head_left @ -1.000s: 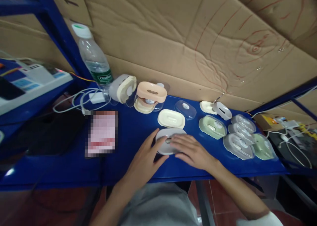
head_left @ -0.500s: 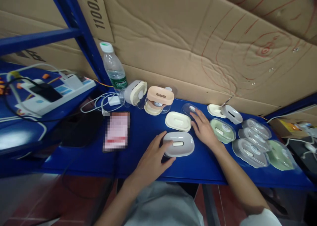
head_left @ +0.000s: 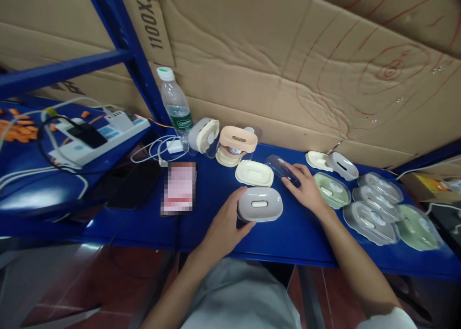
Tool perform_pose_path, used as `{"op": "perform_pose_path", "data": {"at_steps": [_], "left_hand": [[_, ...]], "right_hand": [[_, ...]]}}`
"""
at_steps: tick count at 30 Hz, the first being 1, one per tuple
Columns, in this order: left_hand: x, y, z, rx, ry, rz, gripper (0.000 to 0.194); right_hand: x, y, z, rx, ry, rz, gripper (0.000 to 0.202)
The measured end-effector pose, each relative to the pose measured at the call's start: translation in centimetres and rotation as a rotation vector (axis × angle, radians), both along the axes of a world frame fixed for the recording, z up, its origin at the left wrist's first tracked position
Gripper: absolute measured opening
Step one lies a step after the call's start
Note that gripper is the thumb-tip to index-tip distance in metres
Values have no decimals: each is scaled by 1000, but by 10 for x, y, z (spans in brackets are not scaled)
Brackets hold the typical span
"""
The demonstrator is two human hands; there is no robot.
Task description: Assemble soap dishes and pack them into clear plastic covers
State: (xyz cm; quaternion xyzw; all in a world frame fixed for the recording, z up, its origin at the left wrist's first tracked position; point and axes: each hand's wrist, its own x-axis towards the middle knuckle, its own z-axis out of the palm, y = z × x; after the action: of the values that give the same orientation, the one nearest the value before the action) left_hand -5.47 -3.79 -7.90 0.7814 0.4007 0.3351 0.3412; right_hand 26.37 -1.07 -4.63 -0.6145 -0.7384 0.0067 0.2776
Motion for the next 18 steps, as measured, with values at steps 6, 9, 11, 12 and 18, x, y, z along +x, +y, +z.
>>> {"op": "perform_pose_path", "data": {"at_steps": [6, 9, 11, 12, 18], "left_hand": [[1, 5, -6, -123, -142, 26, 100], [1, 5, -8, -121, -172, 29, 100], [0, 5, -7, -100, -155, 25, 98], [-1, 4, -6, -84, -138, 24, 97], [-2, 5, 4, 34, 7, -26, 73]], "right_hand": [[-34, -27, 11, 80, -51, 478, 72], [-45, -32, 9, 49, -73, 591, 70], [-47, -33, 8, 13, -69, 590, 65], [-47, -33, 7, -10, -72, 579, 63], [-49, -30, 3, -35, -170, 553, 53]]}}
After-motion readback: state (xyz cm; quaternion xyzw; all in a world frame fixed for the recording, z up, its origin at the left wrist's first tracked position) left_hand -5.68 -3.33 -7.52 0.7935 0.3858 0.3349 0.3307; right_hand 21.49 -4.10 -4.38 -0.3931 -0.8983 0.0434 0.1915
